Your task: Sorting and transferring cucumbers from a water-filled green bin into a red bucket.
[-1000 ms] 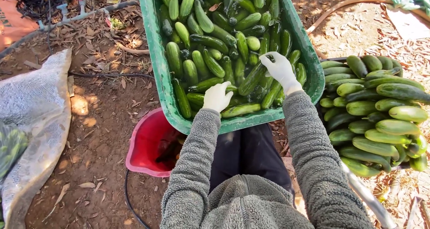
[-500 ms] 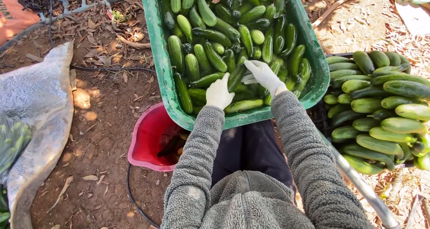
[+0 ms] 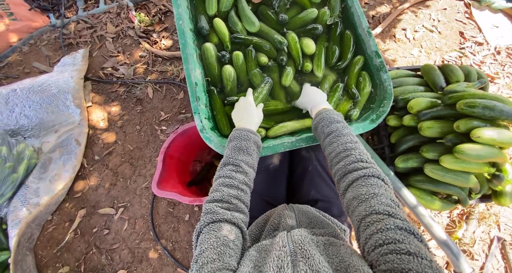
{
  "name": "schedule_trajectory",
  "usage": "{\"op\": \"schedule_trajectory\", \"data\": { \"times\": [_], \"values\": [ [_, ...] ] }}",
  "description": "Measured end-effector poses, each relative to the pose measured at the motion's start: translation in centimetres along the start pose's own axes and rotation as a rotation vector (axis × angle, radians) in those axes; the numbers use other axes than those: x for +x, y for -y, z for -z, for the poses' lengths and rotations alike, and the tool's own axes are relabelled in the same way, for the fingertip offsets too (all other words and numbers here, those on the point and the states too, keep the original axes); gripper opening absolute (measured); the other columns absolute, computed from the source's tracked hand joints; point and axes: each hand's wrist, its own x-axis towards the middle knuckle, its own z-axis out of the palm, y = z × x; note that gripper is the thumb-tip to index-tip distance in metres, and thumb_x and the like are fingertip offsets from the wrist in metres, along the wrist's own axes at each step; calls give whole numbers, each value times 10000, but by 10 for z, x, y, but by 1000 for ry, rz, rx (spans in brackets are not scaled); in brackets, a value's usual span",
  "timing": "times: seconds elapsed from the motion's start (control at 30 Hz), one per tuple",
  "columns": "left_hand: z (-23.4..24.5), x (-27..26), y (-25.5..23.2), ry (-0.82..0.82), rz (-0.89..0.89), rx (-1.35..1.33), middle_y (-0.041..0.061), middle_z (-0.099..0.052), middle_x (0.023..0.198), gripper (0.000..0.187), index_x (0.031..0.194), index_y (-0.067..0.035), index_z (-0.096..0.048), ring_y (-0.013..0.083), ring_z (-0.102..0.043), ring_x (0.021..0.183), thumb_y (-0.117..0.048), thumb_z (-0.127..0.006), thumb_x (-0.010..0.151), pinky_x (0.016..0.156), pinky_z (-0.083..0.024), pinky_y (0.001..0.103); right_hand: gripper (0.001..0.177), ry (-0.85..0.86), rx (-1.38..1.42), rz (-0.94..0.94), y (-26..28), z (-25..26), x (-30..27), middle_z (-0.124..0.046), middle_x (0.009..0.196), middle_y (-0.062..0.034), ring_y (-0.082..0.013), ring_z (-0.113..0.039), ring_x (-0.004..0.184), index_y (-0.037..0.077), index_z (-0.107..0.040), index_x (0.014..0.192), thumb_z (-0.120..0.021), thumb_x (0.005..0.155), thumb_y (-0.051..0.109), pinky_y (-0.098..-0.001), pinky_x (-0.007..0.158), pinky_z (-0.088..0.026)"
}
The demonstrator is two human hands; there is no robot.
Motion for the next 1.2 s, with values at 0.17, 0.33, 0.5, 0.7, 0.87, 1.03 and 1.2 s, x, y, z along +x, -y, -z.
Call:
{"op": "schedule_trajectory", "data": {
  "times": [0.17, 0.33, 0.5, 0.7, 0.87, 1.03, 1.2],
  "values": [
    [-6, 6, 6, -19, -4, -19, 170, -657, 1195, 636, 1538, -125, -438, 396, -669, 1170, -357, -643, 982, 965, -578, 546, 766, 39, 220, -46, -15, 9, -8, -641, 1350, -253, -410, -589, 1299, -1, -591, 1400, -741, 821, 477, -541, 1099, -457],
    [-12, 5, 5, -39, -42, -24, 161, -650, 1193, 619, 1533, -119, -444, 395, -670, 1160, -334, -642, 987, 957, -583, 541, 829, 92, 518, -96, 1, 73, -82, -585, 1449, -231, -410, -518, 1377, 62, -584, 1434, -792, 813, 570, -526, 1165, -394],
    [-20, 7, 5, -69, -71, -2, 161, -638, 1199, 633, 1525, -106, -442, 391, -666, 1156, -310, -665, 969, 955, -587, 539, 718, 217, 1115, -180, -9, 79, -89, -483, 1436, -263, -460, -585, 1201, -4, -415, 1476, -751, 921, 303, -557, 975, -490],
    [-27, 9, 10, 1, -83, -7, 151, -604, 1357, 738, 1557, -130, -383, 402, -653, 1210, -181, -739, 913, 998, -572, 558, 572, 170, 1254, -225, -18, 54, -85, -601, 1188, -135, -294, -661, 971, 100, -573, 1271, -834, 858, 395, -376, 733, -557],
    [-20, 5, 5, 61, -49, 11, 130, -594, 1378, 802, 1579, -184, -343, 382, -648, 1234, -187, -765, 896, 1022, -565, 545, 758, 169, 1145, -161, -30, 32, -72, -532, 1333, -90, -241, -590, 1094, 119, -528, 1365, -921, 771, 377, -319, 751, -579],
    [-24, 3, 6, 52, -50, 47, 116, -582, 1424, 791, 1575, -184, -363, 375, -655, 1225, -214, -768, 896, 1013, -571, 536, 842, 69, 643, -102, -58, -2, -26, -557, 1410, -231, -372, -659, 1144, 169, -492, 1514, -878, 766, 151, -422, 796, -647],
    [-19, -4, -2, -58, -103, 147, 104, -589, 1404, 741, 1515, -141, -460, 371, -666, 1178, -268, -797, 867, 967, -598, 525, 495, -27, 694, 11, -40, 31, -60, -682, 1191, -173, -232, -723, 853, 221, -634, 1398, -616, 905, 265, -253, 677, -617]
  ]
}}
